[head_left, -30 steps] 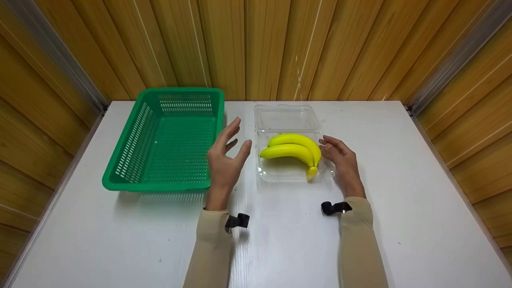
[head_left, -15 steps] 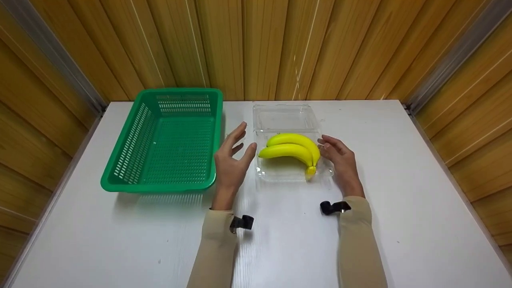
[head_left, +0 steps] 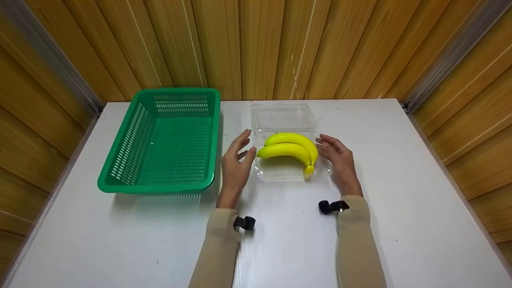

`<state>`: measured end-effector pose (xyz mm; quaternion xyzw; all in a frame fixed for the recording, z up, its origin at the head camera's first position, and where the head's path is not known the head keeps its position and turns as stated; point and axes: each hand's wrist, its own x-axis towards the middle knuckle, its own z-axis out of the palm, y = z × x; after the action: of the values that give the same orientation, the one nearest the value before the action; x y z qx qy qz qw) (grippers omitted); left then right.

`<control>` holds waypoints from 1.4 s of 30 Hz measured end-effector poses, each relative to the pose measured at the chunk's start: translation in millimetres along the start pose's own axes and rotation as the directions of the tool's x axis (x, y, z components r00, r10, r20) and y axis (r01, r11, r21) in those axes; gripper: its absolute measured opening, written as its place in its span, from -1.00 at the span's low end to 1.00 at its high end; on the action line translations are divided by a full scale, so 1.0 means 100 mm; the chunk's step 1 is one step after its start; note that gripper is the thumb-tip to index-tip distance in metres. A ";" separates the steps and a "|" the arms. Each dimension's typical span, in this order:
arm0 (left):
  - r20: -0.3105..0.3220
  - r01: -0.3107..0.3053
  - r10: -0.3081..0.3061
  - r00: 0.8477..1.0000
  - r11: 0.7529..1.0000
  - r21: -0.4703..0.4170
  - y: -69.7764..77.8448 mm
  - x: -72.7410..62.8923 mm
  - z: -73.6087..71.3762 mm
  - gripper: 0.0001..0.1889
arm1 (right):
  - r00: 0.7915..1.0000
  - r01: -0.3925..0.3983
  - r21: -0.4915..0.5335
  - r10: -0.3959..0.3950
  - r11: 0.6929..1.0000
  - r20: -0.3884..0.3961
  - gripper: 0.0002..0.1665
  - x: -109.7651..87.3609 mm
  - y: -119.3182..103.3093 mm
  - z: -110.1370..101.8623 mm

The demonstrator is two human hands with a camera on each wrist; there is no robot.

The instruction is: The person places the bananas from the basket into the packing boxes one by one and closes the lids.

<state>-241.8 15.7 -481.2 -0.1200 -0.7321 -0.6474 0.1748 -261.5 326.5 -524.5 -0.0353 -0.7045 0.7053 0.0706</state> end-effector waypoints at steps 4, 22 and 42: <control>0.027 0.043 -0.043 0.999 0.999 -0.005 -0.09 -0.02 0.03 -0.50 | 1.000 -0.012 -0.002 0.012 1.000 -0.002 -0.43 0.00 0.00 0.00; 0.110 0.208 -0.209 0.972 0.978 0.021 -0.29 -0.02 0.10 -0.43 | 0.999 -0.042 -0.050 0.042 0.998 -0.009 -0.41 0.01 0.01 -0.01; 0.146 0.230 -0.228 0.963 0.973 -0.001 -0.38 -0.05 0.10 -0.42 | 0.998 -0.064 -0.056 0.063 0.996 -0.022 -0.46 0.02 0.00 0.00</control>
<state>-253.7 20.7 -519.1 -0.0827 -0.7459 -0.6594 0.0441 -263.4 327.2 -524.6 -0.0665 -0.7221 0.6865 0.0542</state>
